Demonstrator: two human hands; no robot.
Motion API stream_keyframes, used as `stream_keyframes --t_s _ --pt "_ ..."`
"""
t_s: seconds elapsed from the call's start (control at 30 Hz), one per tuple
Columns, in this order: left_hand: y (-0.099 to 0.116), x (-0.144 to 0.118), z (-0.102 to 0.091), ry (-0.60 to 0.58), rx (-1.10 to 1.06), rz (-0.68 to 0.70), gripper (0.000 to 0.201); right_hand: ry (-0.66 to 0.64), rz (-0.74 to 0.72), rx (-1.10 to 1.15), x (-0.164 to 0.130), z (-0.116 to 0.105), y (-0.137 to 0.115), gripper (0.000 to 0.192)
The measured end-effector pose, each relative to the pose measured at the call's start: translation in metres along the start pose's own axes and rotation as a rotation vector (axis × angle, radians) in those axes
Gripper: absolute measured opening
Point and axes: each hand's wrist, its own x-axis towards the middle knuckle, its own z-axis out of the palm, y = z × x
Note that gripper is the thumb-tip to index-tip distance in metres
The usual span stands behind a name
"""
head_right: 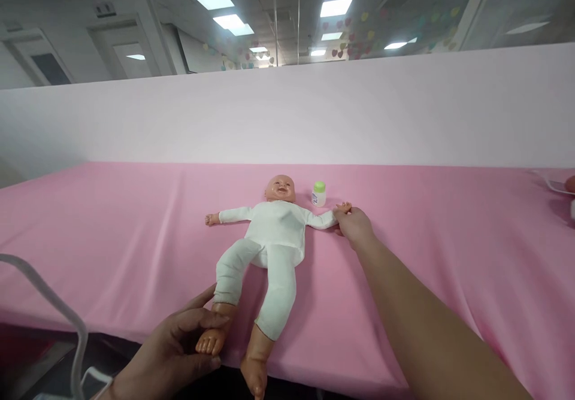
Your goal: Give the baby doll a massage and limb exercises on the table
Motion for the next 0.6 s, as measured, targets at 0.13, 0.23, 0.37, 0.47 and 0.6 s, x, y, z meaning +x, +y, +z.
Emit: stream_keyframes --t_s 0.13,0.23,0.37,0.47,0.6 --pt "0.012 0.007 0.001 0.038 0.066 0.019 0.032 0.015 -0.085 0.007 -0.022 0.004 -0.025 0.058" --pt "0.021 0.019 0.001 0.031 0.118 0.083 0.032 0.014 -0.282 -0.057 -0.042 0.012 -0.043 0.057" --pt "0.028 0.04 0.003 0.017 0.142 0.179 0.033 -0.103 -0.498 -0.125 -0.061 0.025 -0.054 0.045" --pt "0.032 0.055 0.009 0.012 0.125 0.217 0.032 -0.178 -0.68 -0.302 -0.067 0.034 -0.055 0.04" --pt "0.034 0.073 0.018 -0.01 0.072 0.236 0.028 -0.246 -0.887 -0.458 -0.069 0.042 -0.055 0.035"
